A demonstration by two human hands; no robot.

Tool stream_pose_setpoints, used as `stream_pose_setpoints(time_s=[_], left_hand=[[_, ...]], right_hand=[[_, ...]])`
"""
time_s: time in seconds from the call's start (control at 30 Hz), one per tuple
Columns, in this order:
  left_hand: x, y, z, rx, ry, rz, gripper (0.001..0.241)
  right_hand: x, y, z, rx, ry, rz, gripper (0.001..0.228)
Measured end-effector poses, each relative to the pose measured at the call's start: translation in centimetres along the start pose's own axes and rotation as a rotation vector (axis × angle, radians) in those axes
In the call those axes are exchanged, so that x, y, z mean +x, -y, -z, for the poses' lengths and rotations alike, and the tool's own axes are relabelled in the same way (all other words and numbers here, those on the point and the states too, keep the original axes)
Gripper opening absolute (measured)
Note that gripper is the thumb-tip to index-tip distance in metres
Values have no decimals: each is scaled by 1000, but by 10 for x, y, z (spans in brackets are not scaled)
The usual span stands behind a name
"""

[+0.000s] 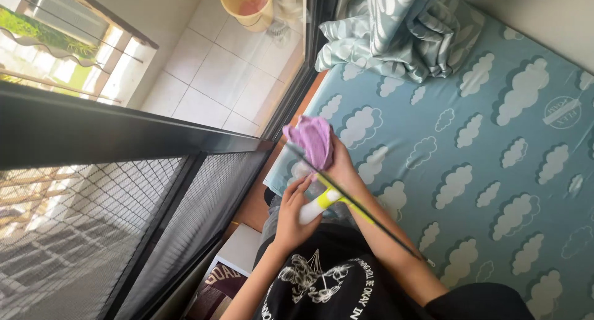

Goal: Clean a sliding glass door and its frame using a squeegee, cloth, and duster.

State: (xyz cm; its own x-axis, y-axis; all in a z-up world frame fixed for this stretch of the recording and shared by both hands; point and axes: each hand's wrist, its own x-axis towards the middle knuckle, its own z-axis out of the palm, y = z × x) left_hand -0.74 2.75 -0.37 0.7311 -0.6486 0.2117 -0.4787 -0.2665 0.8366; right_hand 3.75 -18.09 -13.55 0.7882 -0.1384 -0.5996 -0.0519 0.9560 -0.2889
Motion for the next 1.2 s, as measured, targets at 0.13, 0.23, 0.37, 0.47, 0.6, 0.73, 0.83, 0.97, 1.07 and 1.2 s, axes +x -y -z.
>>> stream_pose_setpoints(time_s=[0.13, 0.23, 0.37, 0.47, 0.6, 0.73, 0.83, 0.97, 1.07, 1.2], left_hand=[[-44, 27, 28, 49, -46, 147, 37], [-71, 33, 53, 40, -43, 185, 39], [-117, 54, 55, 100, -44, 319, 34], [-126, 55, 56, 101, -37, 353, 37], [-132, 70, 49, 99, 4, 386, 37], [-125, 83, 43, 14, 30, 361, 37], [-125, 90, 38, 9, 47, 382, 36], [-127, 89, 35, 19, 41, 376, 34], [-132, 91, 33, 19, 51, 380, 34], [-142, 97, 30, 19, 44, 393, 37]], right_hand=[[63, 7, -37, 253, 270, 160, 43], [24, 17, -163, -81, 374, 478, 41], [22, -13, -245, -418, 543, 881, 35], [28, -23, -280, -935, 666, 1266, 28], [119, -80, -214, -1248, 952, 1986, 19], [172, -105, -143, -1378, 1040, 1795, 26], [174, -107, -116, -1384, 1018, 1522, 34], [168, -100, -94, -1372, 982, 1250, 42], [163, -93, -87, -1295, 1037, 833, 42], [170, -104, -87, -1225, 920, 504, 42]])
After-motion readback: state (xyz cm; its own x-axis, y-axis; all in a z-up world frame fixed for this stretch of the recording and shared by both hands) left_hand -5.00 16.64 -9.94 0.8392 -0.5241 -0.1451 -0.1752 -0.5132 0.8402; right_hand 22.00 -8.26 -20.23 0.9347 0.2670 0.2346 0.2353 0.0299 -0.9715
